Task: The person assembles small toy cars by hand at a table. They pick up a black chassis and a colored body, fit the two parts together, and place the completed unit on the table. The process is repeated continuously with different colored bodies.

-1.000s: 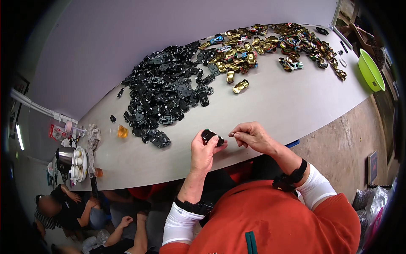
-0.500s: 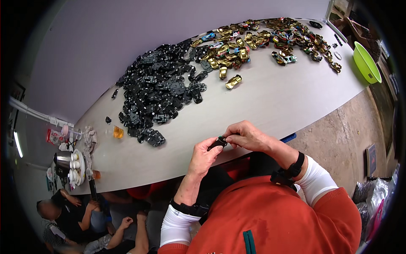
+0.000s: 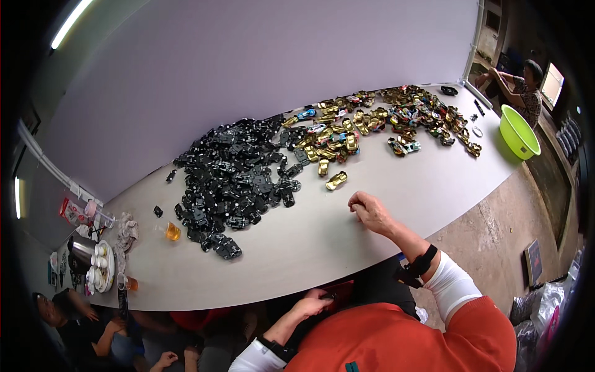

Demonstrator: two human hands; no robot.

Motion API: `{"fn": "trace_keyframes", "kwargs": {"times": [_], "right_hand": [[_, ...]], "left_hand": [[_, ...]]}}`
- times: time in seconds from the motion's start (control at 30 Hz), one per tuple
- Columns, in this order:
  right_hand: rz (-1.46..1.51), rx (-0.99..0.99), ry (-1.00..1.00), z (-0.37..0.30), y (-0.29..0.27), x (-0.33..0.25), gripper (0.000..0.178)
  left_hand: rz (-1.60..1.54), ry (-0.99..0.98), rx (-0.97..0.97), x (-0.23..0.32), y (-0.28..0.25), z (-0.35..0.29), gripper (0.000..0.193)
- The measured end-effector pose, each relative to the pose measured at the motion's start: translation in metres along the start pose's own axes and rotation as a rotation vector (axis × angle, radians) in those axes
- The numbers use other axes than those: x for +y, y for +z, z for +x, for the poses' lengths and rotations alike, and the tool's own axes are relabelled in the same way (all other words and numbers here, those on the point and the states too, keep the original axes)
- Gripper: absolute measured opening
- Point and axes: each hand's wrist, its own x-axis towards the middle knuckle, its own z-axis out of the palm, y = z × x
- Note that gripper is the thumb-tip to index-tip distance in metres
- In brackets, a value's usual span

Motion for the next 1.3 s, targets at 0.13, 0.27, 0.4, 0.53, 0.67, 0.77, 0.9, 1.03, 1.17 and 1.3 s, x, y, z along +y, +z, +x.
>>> {"fn": "trace_keyframes", "kwargs": {"times": [0.13,0.27,0.4,0.53,0.67,0.77,0.9,1.03,1.17,1.3], "right_hand": [[-0.426,0.054,-0.278,0.039,0.006,-0.011,0.006],[-0.437,-0.158,-0.053,0.065,0.059,-0.039,0.027],[-0.625,-0.051,-0.047,0.085,0.113,-0.054,0.043],[-0.626,-0.053,-0.032,0.088,0.116,-0.046,0.048],[-0.324,-0.2,-0.219,0.052,0.093,-0.049,0.045],[-0.379,-0.419,-0.284,0.017,0.085,-0.069,0.046],[-0.227,-0.502,-0.332,0.01,0.063,-0.065,0.049],[-0.33,-0.01,-0.391,0.052,0.011,-0.011,0.02],[-0.684,-0.024,-0.343,0.078,-0.016,0.016,0.011],[-0.463,-0.052,-0.133,0.09,-0.014,0.028,0.01]], "left_hand": [[0.682,0.666,0.584,-0.021,0.005,0.048,0.044],[0.66,0.462,0.367,0.008,0.013,-0.003,0.048],[0.459,0.396,0.084,0.053,-0.005,-0.07,0.04],[-0.411,0.528,0.251,0.058,-0.034,-0.083,0.022],[-0.941,0.84,0.49,0.093,-0.073,-0.063,0.027],[-0.966,0.893,0.388,0.098,-0.083,-0.04,0.029],[-1.054,0.876,0.293,0.091,-0.076,-0.025,0.027],[-1.126,0.873,0.369,0.084,-0.068,-0.03,0.031],[-1.059,0.9,0.263,0.091,-0.062,-0.042,0.035],[-1.078,0.877,0.214,0.09,-0.058,-0.041,0.041]]}}
